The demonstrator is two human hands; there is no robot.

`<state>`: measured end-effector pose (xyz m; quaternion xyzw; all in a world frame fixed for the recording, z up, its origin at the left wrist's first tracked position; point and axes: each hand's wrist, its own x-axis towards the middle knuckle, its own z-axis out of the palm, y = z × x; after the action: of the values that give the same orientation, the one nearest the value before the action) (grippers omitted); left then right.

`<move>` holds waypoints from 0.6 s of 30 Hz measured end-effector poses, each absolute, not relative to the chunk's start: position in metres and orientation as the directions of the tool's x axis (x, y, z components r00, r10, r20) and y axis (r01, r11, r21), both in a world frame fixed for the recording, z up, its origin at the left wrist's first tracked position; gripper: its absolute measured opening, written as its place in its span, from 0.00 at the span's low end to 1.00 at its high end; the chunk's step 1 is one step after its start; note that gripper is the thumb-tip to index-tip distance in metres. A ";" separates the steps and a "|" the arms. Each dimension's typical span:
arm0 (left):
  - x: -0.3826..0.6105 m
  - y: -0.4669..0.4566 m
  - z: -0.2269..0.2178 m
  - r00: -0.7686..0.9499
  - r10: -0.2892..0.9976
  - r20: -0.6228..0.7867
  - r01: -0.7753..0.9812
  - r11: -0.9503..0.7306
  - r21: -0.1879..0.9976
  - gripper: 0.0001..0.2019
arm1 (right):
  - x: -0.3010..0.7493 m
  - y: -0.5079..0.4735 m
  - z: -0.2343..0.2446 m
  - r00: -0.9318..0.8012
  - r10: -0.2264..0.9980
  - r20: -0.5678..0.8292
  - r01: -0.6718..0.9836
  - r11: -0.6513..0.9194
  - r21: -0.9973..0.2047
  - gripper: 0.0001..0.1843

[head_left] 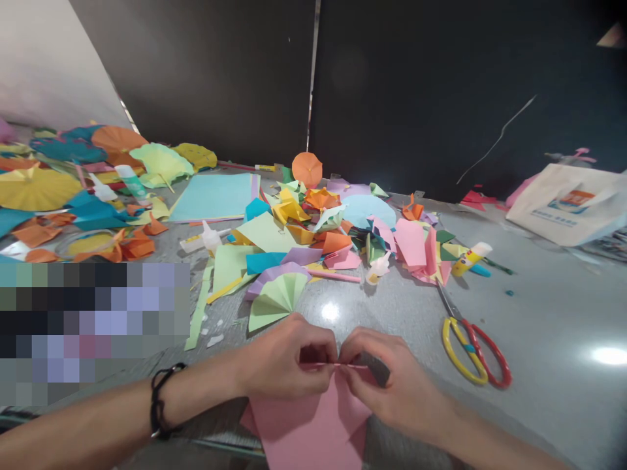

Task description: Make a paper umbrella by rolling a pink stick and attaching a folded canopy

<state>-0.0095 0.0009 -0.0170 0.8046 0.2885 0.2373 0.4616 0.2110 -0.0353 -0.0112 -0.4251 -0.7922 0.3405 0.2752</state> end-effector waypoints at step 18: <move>-0.011 0.003 -0.016 0.753 0.657 0.019 0.240 -0.302 0.923 0.03 | 0.212 -0.034 -0.009 -0.495 0.858 0.138 0.491 0.407 -0.770 0.06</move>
<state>-0.0110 0.0032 -0.0157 0.7811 0.2872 0.2021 0.5162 0.2120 -0.0344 -0.0093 -0.4244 -0.7946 0.3410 0.2687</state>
